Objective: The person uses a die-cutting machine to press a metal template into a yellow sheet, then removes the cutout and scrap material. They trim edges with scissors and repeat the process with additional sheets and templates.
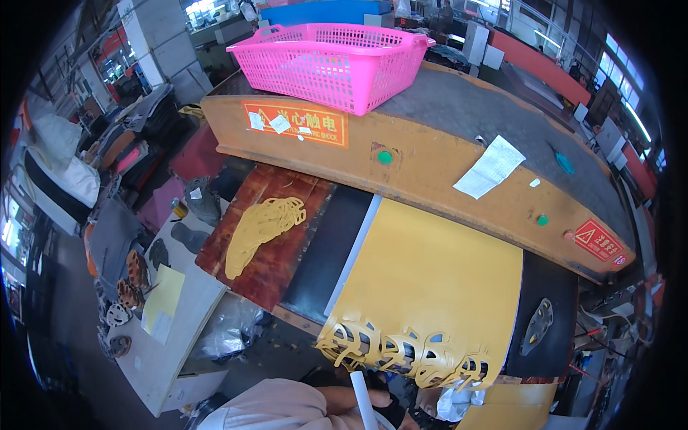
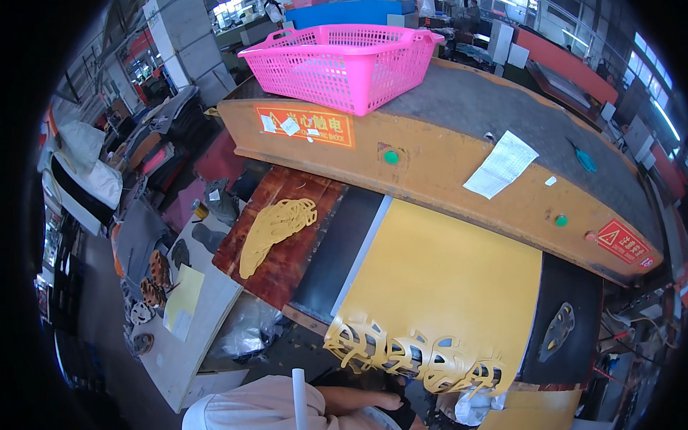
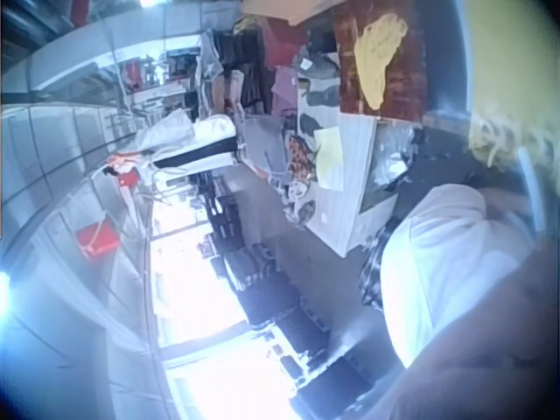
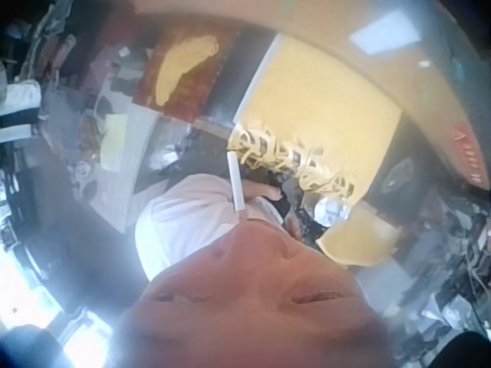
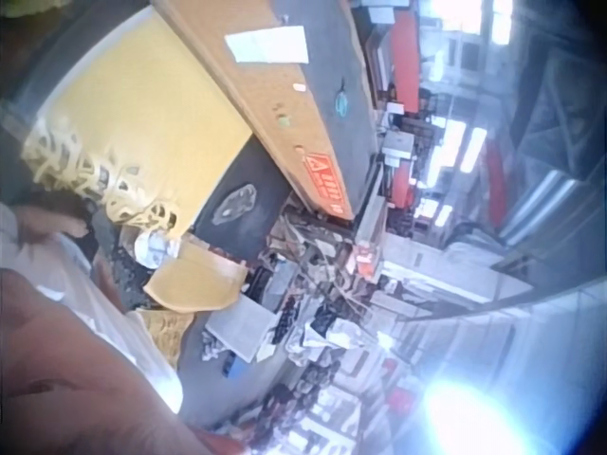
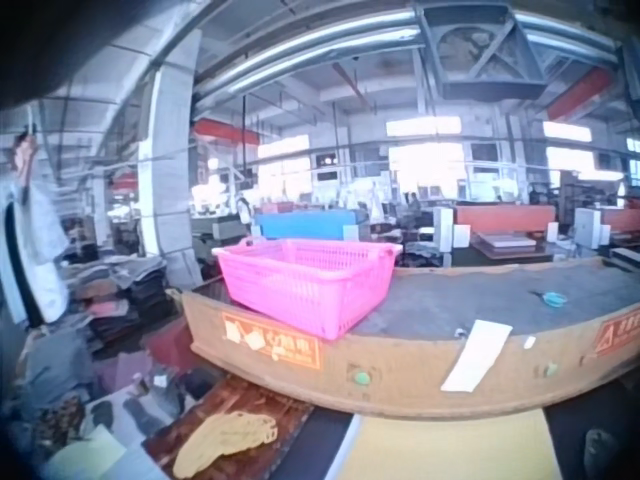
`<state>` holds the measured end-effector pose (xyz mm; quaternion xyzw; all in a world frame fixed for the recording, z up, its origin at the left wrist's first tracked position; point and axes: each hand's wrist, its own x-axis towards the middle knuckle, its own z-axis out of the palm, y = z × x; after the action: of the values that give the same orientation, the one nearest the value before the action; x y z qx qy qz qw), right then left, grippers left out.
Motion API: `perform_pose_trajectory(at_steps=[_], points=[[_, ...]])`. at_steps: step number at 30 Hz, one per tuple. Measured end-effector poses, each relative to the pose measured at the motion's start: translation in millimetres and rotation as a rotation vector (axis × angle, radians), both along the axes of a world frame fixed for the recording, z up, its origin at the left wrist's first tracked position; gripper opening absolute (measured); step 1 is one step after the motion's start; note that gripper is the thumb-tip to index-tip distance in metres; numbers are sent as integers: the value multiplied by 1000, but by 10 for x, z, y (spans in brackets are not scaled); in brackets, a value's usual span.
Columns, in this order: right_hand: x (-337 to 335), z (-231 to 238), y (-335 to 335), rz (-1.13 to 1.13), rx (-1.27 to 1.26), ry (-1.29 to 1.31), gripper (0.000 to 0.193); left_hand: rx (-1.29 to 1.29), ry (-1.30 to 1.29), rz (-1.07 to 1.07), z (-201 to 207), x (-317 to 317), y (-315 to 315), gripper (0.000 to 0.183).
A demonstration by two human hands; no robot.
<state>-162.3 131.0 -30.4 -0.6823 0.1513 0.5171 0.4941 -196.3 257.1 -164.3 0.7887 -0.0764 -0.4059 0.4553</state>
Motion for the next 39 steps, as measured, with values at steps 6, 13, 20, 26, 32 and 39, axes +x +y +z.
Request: perform_pose_trajectory(at_steps=[6, 13, 20, 26, 32, 39], points=[[12, 27, 42, 15, -10, 3, 16, 11, 17, 26, -11, -152, 155, 39], [-64, 45, 26, 16, -18, -6, 17, 48, 86, 42, -85, -514, 382, 38], [-191, 44, -49, 17, -22, -5, 18, 60, 95, 57, -117, -598, 483, 37], [-307, 32, -109, 9, -16, -13, 19, 40, 74, 79, -126, -509, 419, 36], [-342, 25, -80, -13, -17, 1, 21, 29, 47, 106, -128, -523, 462, 35], [-278, 45, 9, -5, -29, 29, 22, 51, 56, 126, -102, -541, 558, 34]])
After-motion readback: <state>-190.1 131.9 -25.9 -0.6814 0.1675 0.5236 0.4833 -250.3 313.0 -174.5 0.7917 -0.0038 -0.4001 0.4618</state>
